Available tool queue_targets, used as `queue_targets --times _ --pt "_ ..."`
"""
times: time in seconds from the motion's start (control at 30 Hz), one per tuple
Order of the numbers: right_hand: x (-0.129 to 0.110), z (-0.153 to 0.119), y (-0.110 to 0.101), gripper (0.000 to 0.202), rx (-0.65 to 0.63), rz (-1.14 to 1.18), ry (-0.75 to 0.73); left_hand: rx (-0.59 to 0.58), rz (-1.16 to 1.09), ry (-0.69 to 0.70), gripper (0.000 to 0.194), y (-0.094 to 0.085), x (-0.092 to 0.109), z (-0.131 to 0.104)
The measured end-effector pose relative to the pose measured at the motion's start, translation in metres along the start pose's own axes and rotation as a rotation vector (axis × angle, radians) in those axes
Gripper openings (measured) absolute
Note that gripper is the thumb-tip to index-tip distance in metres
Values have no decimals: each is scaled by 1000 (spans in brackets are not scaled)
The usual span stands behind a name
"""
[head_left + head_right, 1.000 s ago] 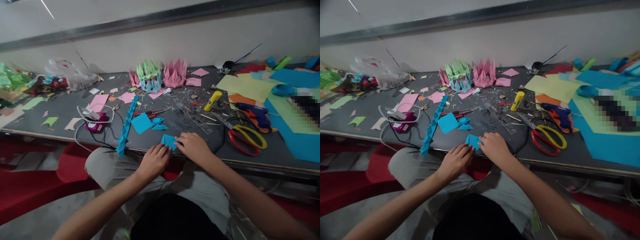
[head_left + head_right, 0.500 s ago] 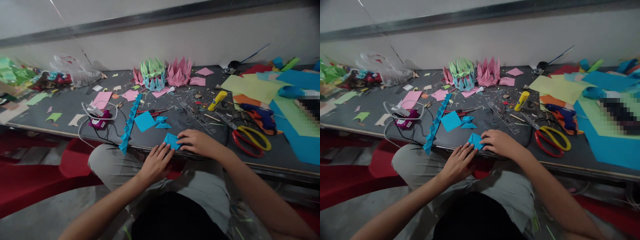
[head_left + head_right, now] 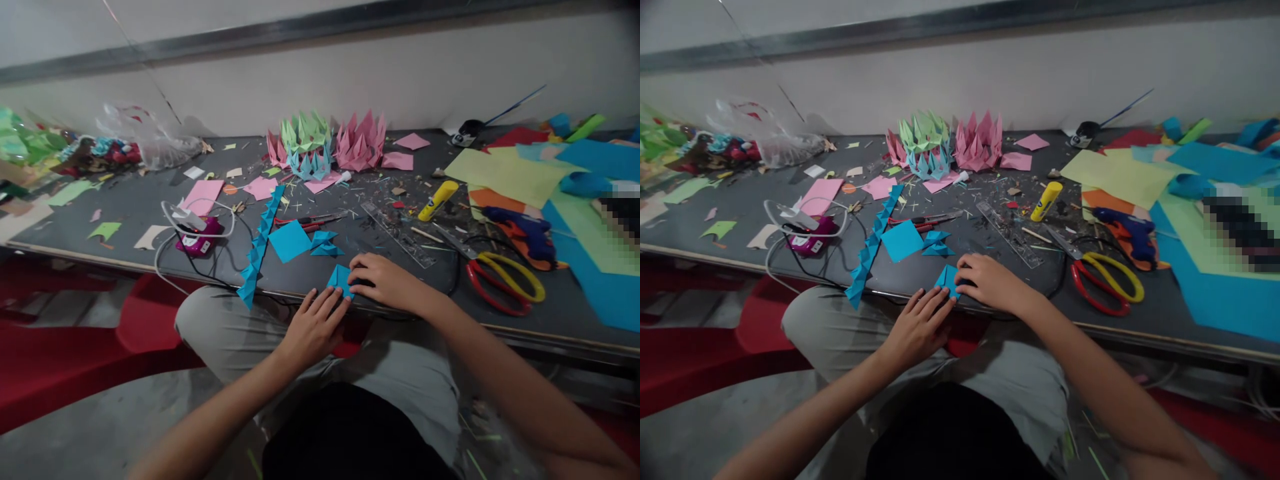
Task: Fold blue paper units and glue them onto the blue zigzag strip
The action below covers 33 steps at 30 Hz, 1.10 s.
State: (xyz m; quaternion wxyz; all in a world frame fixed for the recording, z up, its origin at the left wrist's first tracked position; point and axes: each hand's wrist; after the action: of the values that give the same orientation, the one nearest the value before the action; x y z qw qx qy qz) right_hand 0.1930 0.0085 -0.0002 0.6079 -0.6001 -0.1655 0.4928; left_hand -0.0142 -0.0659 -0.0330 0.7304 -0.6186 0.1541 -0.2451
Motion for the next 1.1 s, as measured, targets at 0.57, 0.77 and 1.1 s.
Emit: queue_targets --times 0.57,0.77,1.1 --pt "-32 -38 31 28 148 -234 -26 67 27 -16 44 6 4 -1" --pt "-30 -31 22 26 173 -234 50 103 22 -3 43 4 3 1" --pt "-22 -15 18 25 201 -253 153 48 -82 -44 47 -3 5 2"
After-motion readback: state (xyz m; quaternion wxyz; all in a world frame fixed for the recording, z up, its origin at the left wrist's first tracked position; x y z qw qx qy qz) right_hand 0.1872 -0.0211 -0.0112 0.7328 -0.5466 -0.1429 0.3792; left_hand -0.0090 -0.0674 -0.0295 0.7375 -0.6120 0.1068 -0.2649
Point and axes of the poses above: each hand's wrist, its own z-axis towards the middle knuckle, its own y-axis out of the palm, x = y × z, and after that the axes turned 10 degrees about -y, right-handed
